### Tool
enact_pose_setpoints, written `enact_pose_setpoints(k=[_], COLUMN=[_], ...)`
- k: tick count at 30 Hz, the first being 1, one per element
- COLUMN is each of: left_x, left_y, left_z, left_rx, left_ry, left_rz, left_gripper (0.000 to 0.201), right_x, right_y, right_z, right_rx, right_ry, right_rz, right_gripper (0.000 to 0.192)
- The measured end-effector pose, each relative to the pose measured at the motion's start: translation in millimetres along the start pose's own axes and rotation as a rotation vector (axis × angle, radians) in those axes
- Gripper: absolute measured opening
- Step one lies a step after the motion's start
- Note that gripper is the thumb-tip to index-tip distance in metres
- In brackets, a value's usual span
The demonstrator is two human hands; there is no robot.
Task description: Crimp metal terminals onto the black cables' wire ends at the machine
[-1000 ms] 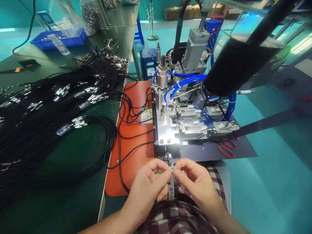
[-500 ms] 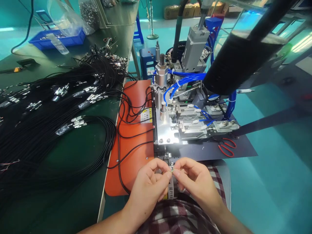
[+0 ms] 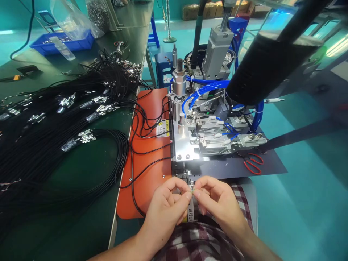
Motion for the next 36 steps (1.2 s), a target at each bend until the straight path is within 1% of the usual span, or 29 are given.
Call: enact_pose_setpoints(k=[8,11,16,18,20,22,24,25,26,29,31,33,36], left_x=[0.7,1.3,1.1,1.1,1.1,1.0,1.0,1.3,1.7,3.7,5.3,6.4,6.8], left_y=[0,-1,-4,-4,-3,-1,1,2,2,2,1,1,0], left_z=[0,1,2,2,1,0,-2,-2,-2,-1,1,2,2], left_rx=[0.001,-0.006,-0.026,-0.025,-0.022,-0.015,-0.007,-0.003,0.001,0.028,0.047,0.054,0.052], left_ry=[0.000,-0.015,0.002,0.006,0.004,0.002,0.016,0.025,0.032,0.025,0.011,0.002,-0.014], left_rz=[-0.002,-0.009,-0.016,-0.010,0.001,0.025,0.057,0.071,0.081,0.083,0.067,0.053,0.051], left_gripper=[0.027,0.027,0.026,0.025,0.024,0.023,0.022,0.023,0.023,0.025,0.026,0.026,0.024], right_x=[0,0,-2,-3,-4,-5,-6,-7,-6,-3,1,4,5], right_y=[1,0,-2,0,2,3,4,4,5,8,7,4,-1], right_z=[-1,-1,2,1,-2,-6,-10,-11,-12,-9,-7,-5,-4], right_rx=[0.013,0.005,-0.026,-0.017,0.017,0.111,0.204,0.215,0.195,0.039,-0.013,-0.015,-0.023], right_ry=[-0.006,0.001,0.023,0.033,0.056,0.098,0.136,0.140,0.134,0.057,0.010,-0.003,0.008], right_rz=[0.018,0.024,0.062,0.054,-0.017,-0.150,-0.266,-0.277,-0.252,-0.066,-0.005,-0.019,-0.106], right_gripper=[0.017,0.020,0.029,0.028,0.022,0.015,0.014,0.014,0.015,0.017,0.019,0.020,0.020])
Point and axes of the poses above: each hand's wrist, its own z-axis towards the middle knuckle, its own x-axis out of the back of the hand, y = z × x, the point moved 1 cm from there along z, towards the middle knuckle, and after that the axes turned 13 degrees about -y, right-handed, at the moved point
